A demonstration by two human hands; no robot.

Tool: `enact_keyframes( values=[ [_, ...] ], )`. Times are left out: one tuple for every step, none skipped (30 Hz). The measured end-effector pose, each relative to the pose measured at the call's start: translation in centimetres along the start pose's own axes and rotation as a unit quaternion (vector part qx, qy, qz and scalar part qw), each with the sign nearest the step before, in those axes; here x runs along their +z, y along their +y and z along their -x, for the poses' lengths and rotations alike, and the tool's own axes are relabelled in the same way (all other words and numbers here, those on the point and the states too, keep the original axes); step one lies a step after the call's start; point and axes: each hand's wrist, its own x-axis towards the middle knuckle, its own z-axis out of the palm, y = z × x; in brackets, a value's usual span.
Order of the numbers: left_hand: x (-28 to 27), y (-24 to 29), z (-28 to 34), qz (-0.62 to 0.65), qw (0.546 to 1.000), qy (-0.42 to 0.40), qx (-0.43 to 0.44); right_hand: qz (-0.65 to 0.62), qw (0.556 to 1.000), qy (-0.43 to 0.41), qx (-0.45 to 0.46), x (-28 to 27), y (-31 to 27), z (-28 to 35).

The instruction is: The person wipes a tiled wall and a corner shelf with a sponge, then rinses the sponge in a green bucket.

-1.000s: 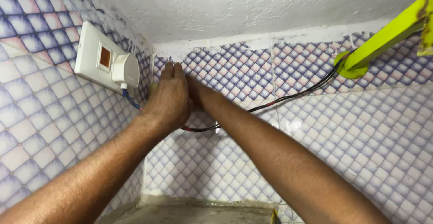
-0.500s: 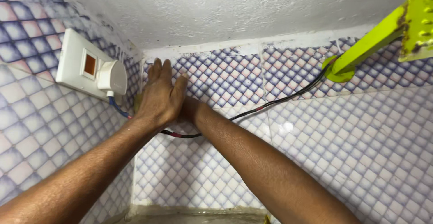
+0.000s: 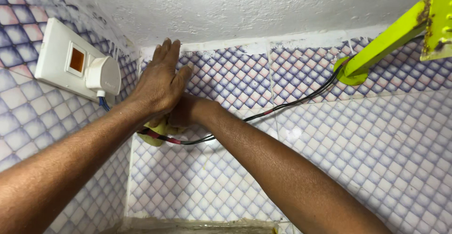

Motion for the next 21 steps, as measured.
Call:
enact_keyframes(
  values=[
    [-0.3,0.0,-0.5,0.005,1.000,-0.020,-0.010,0.010,1.000,-0.012,-0.025,0.5,0.0,-0.3],
    [-0.6,-0.1,-1.2,0.010,0.999,-0.040,-0.020,0.028,0.999,0.014,-0.021,-0.1,0.7,-0.6],
    [-0.8,-0.2,-1.6,0.016,0.997,-0.063,-0.031,0.043,0.998,0.038,-0.016,-1.3,1.9,-0.6],
    [-0.9,-0.4,-1.9,0.005,0.997,-0.067,-0.021,0.082,0.993,0.060,0.055,-3.0,3.4,0.2],
    [-1.0,-0.7,-2.1,-0.006,0.997,-0.072,-0.011,-0.270,0.929,0.212,0.141,-4.7,5.1,2.3],
    [-0.9,-0.9,-2.3,-0.018,0.997,-0.076,-0.001,-0.064,0.925,0.370,0.061,-6.4,6.2,3.5],
    [-0.6,-1.0,-2.4,-0.014,0.998,-0.069,0.007,-0.049,0.913,0.402,0.046,-7.4,6.7,4.3],
    [-0.2,-1.2,-2.4,-0.010,0.998,-0.062,0.015,-0.034,0.900,0.433,0.030,-7.6,6.9,4.9],
    [0.6,-0.9,-2.6,-0.003,0.998,-0.053,0.027,-0.088,0.929,0.351,0.082,-7.1,6.9,5.2],
    [1.6,-0.5,-2.6,-0.005,0.997,-0.069,0.016,-0.141,0.944,0.265,0.133,-6.3,6.6,4.8],
    [2.0,-0.3,-2.4,-0.015,0.997,-0.078,0.003,-0.193,0.949,0.179,0.174,-5.6,6.0,4.0],
    [2.2,-0.1,-2.2,-0.024,0.996,-0.088,-0.010,-0.142,0.969,0.168,0.115,-4.3,5.2,4.2],
    [1.9,0.2,-2.0,-0.033,0.996,-0.084,-0.007,-0.087,0.982,0.161,0.045,-3.3,4.0,3.9],
    [1.9,0.8,-1.6,-0.042,0.996,-0.081,-0.005,-0.029,0.988,0.152,-0.025,-2.8,2.9,3.6],
    [2.2,1.1,-1.3,-0.048,0.995,-0.090,-0.003,0.020,0.986,0.140,-0.085,-2.2,2.3,3.6],
    [2.2,1.2,-1.5,-0.050,0.994,-0.092,0.000,-0.012,0.992,0.125,-0.008,-2.5,2.3,3.5],
    [2.1,0.9,-1.5,-0.054,0.994,-0.095,-0.002,-0.048,0.991,0.104,0.066,-3.1,2.7,3.7],
    [1.9,0.3,-1.4,-0.057,0.993,-0.099,-0.005,-0.084,0.984,0.081,0.138,-3.9,3.6,4.0],
    [2.1,-0.3,-1.2,-0.046,0.995,-0.091,0.014,-0.138,0.958,0.208,0.141,-4.9,4.9,4.3],
    [2.3,-0.9,-1.3,-0.035,0.995,-0.083,0.034,-0.005,0.922,0.386,0.021,-6.1,6.3,4.4],
    [1.8,-1.8,-1.6,-0.031,0.996,-0.072,0.050,0.025,0.901,0.432,0.036,-6.8,7.1,4.7]
  ],
)
